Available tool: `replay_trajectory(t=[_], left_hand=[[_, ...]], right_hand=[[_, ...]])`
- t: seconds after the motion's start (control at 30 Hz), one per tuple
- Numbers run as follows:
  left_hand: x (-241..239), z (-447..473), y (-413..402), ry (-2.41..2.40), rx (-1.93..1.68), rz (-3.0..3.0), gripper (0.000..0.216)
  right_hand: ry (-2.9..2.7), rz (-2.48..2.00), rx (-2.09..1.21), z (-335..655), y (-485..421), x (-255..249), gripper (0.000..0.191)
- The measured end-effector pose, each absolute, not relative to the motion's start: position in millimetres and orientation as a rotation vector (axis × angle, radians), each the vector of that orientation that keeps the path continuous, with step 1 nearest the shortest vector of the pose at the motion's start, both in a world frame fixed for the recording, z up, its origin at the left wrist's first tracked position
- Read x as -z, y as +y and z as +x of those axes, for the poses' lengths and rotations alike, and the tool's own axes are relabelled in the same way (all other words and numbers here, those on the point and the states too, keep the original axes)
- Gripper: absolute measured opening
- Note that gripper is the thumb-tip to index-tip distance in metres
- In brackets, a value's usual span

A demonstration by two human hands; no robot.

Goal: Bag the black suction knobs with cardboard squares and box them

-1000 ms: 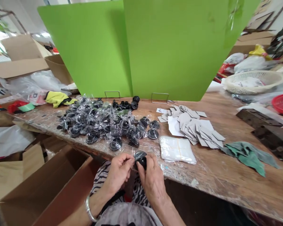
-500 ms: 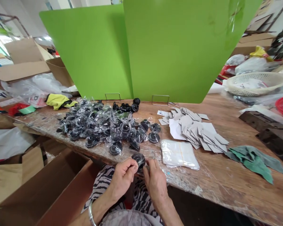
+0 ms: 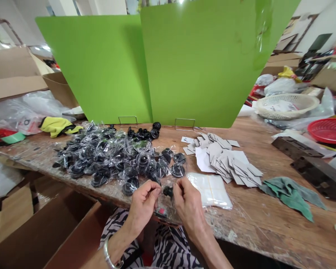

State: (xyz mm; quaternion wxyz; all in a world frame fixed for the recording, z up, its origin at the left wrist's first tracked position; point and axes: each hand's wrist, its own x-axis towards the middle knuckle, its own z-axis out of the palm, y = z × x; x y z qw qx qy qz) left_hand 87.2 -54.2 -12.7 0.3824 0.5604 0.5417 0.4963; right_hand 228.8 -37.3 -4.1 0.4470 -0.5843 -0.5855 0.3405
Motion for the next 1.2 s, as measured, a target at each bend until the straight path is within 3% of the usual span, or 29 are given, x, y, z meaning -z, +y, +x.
replay_trajectory(t=[0.13, 0.3, 0.5, 0.7, 0.87, 1.03, 1.2], left_hand=[[25, 83, -50, 1.382, -1.335, 1.324, 0.018], [43, 79, -56, 1.423, -1.282, 1.301, 0.019], [49, 73, -62, 1.462, -1.179, 1.336, 0.019], [64, 58, -67, 1.544, -1.151, 1.282, 0.020], [74, 56, -71, 1.542, -1.061, 1.296, 0.020], [77, 75, -75, 1.453, -0.988, 1.396, 0.020], [74, 81, -80, 1.419, -1.004, 1.440, 0.017]], right_hand=[[-1.212, -1.174, -1.073, 225, -7, -8, 0.025], [-1.104, -0.913, -0.963, 198, 59, -18, 0.021], [-1.213, -1.170, -0.763, 162, 107, 24, 0.014], [-1.446, -1.274, -0.563, 203, 43, 26, 0.016], [-1.649, -1.930, -0.336, 270, 3, 27, 0.018], [-1.538, -2.130, -0.359, 290, 14, 45, 0.014], [-1.360, -1.971, -0.536, 295, 32, 46, 0.021]])
